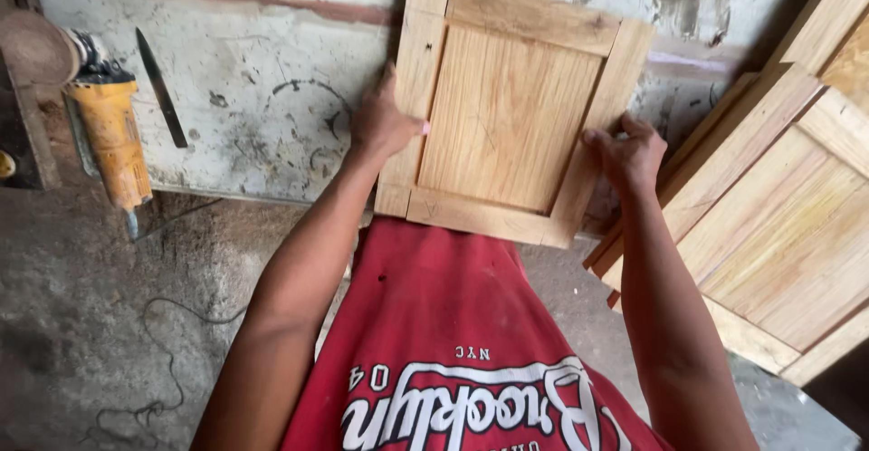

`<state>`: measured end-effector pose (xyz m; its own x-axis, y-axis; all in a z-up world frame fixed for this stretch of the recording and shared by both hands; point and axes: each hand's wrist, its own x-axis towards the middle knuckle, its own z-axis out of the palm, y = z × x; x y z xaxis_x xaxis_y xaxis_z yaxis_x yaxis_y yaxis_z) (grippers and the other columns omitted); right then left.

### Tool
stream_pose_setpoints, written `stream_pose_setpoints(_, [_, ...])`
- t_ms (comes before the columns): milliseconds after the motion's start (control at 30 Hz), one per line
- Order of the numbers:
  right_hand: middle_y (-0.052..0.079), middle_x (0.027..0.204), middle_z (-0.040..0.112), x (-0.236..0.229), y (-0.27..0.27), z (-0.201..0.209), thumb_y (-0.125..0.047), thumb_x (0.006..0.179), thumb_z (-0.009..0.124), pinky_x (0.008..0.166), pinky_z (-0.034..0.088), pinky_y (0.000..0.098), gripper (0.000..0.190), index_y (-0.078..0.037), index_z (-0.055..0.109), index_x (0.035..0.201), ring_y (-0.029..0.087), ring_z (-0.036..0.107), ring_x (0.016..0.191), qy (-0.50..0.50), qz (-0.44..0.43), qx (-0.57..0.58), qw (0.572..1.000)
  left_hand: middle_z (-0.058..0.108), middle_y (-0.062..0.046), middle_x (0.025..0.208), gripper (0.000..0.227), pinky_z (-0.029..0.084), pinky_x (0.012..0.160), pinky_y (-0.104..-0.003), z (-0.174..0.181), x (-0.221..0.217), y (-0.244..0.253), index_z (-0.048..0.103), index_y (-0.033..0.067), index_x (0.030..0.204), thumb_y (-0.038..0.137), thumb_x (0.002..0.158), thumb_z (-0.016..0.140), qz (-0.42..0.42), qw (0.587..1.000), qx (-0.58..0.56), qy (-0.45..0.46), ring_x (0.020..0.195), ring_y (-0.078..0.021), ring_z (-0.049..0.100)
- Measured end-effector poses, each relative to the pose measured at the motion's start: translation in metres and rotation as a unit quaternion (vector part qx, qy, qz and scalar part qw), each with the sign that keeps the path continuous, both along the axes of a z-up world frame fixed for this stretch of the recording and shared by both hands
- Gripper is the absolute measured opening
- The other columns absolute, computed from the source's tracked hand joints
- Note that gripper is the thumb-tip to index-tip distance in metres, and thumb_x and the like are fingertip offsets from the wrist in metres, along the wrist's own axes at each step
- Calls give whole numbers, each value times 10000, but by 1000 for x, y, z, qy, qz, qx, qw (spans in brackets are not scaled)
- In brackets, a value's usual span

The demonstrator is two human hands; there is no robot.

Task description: The person assembles a wooden frame by placing rectangular pieces around a central board. They use a power sander to smooth the edges of the frame pieces and the board, then reposition the pieces to form a complete frame.

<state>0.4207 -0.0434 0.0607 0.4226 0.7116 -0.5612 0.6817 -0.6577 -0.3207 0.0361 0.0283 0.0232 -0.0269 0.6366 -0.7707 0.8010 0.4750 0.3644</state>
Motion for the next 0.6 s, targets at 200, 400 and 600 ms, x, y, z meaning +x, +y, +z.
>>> stream_pose_setpoints(200, [273, 1382, 539, -43, -3, 17, -457, 829, 883, 1011, 468, 535, 851, 7, 515, 1440, 407, 535, 1225, -162, 245, 125, 947, 344, -238, 1595, 1289, 334, 1189, -471, -1, -8, 2, 98, 150, 1623, 443, 688, 936, -38, 999, 24, -10, 1451, -412, 371])
stream_pose_setpoints(400, [192, 1633, 244, -177, -78, 18, -574, 715, 767, 1137, 259, 774, 1068, -193, 278, 1585, 510, 213, 1446, -34, 527, 93, 844, 312, -249, 1606, 1294, 328, 1190, -514, -12, -7, 6, 55, 210, 1640, 484, 707, 909, -50, 999, -1, 5, 1462, -423, 350])
stream_pose_setpoints(600, [145, 1671, 228, -190, -102, -19, -517, 733, 773, 1075, 272, 818, 1014, -171, 345, 1584, 571, 238, 1440, -73, 508, 117, 850, 422, -304, 1520, 1290, 434, 1145, -514, -6, -14, 2, 64, 227, 1676, 509, 716, 877, -75, 997, -6, 5, 1380, -444, 487])
